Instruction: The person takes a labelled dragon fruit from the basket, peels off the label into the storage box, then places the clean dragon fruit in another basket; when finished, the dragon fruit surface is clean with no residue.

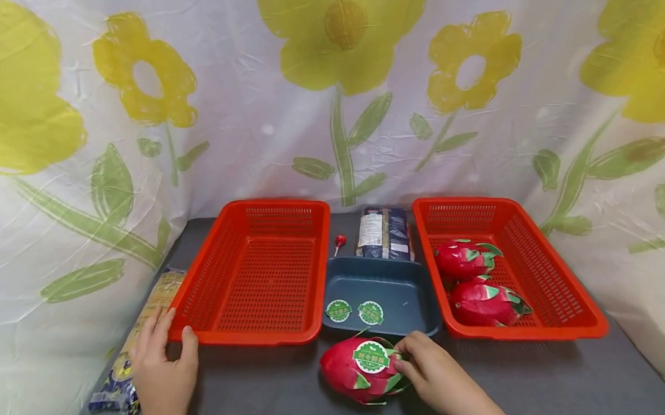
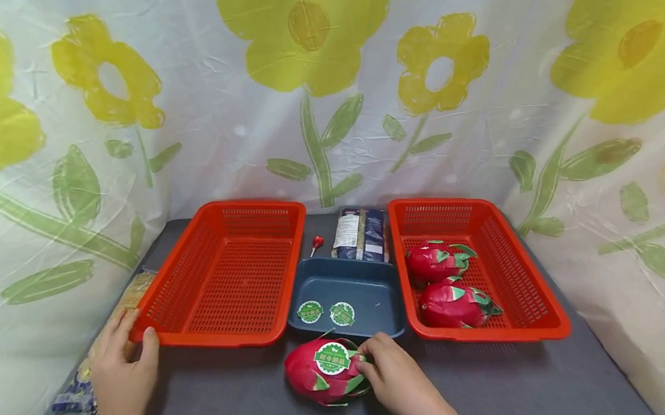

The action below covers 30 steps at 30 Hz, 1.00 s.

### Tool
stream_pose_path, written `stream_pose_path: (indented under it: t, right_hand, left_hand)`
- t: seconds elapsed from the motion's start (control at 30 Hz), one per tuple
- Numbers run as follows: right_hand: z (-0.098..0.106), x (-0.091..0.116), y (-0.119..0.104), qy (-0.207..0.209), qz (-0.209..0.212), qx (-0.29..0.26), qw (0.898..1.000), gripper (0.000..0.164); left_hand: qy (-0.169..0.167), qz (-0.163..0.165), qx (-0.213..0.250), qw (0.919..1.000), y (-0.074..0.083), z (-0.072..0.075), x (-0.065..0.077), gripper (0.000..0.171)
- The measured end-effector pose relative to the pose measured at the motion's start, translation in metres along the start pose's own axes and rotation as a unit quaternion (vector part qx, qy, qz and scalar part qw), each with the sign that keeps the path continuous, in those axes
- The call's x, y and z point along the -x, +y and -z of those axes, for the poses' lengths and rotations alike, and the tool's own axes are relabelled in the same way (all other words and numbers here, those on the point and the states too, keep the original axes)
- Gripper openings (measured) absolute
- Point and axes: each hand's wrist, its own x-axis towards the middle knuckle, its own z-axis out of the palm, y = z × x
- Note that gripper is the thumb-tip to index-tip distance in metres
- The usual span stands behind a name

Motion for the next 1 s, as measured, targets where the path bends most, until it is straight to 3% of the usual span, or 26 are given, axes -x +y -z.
stream_pose_path:
  t: [0.1,0.23,0.3,0.4,0.5,0.57,0.7,0.8,1.0]
  right_hand:
    - [-0.004,0.001,0.0,0.008,-0.015,-0.004,1.0,0.014]
    - [-0.007,0.002,0.001,0.016,-0.028,-0.01,0.999,0.016]
    - [-0.009,0.002,0.002,0.02,-0.032,-0.015,0.999,0.016]
    - [-0.011,0.003,0.003,0.03,-0.033,-0.021,0.999,0.015]
    - [-0.013,0.003,0.005,0.039,-0.034,-0.03,0.998,0.015]
    - [-0.013,0.003,0.006,0.046,-0.032,-0.032,0.998,0.015]
    - [-0.014,0.004,0.008,0.044,-0.033,-0.037,0.998,0.014]
    - [-0.015,0.005,0.009,0.033,-0.038,-0.048,0.998,0.014]
    - [-0.015,0.009,0.012,0.034,-0.023,-0.062,0.997,0.014]
  left_hand:
    - [0.02,-0.092,0.006,0.9955,0.02,0.001,0.0,0.042]
    - [0.008,-0.181,0.085,0.9798,0.063,0.0,0.007,0.043]
    - [-0.014,-0.22,0.146,0.9644,0.089,-0.002,0.011,0.041]
    - [-0.051,-0.281,0.237,0.9285,0.119,-0.006,0.016,0.039]
    - [-0.097,-0.313,0.282,0.9019,0.132,-0.014,0.025,0.039]
    - [-0.125,-0.318,0.292,0.8933,0.134,-0.021,0.032,0.04]
    - [-0.205,-0.304,0.281,0.8869,0.128,-0.034,0.049,0.043]
    - [-0.292,-0.267,0.258,0.8815,0.125,-0.038,0.061,0.054]
    - [-0.435,-0.192,0.179,0.8612,0.126,-0.049,0.075,0.075]
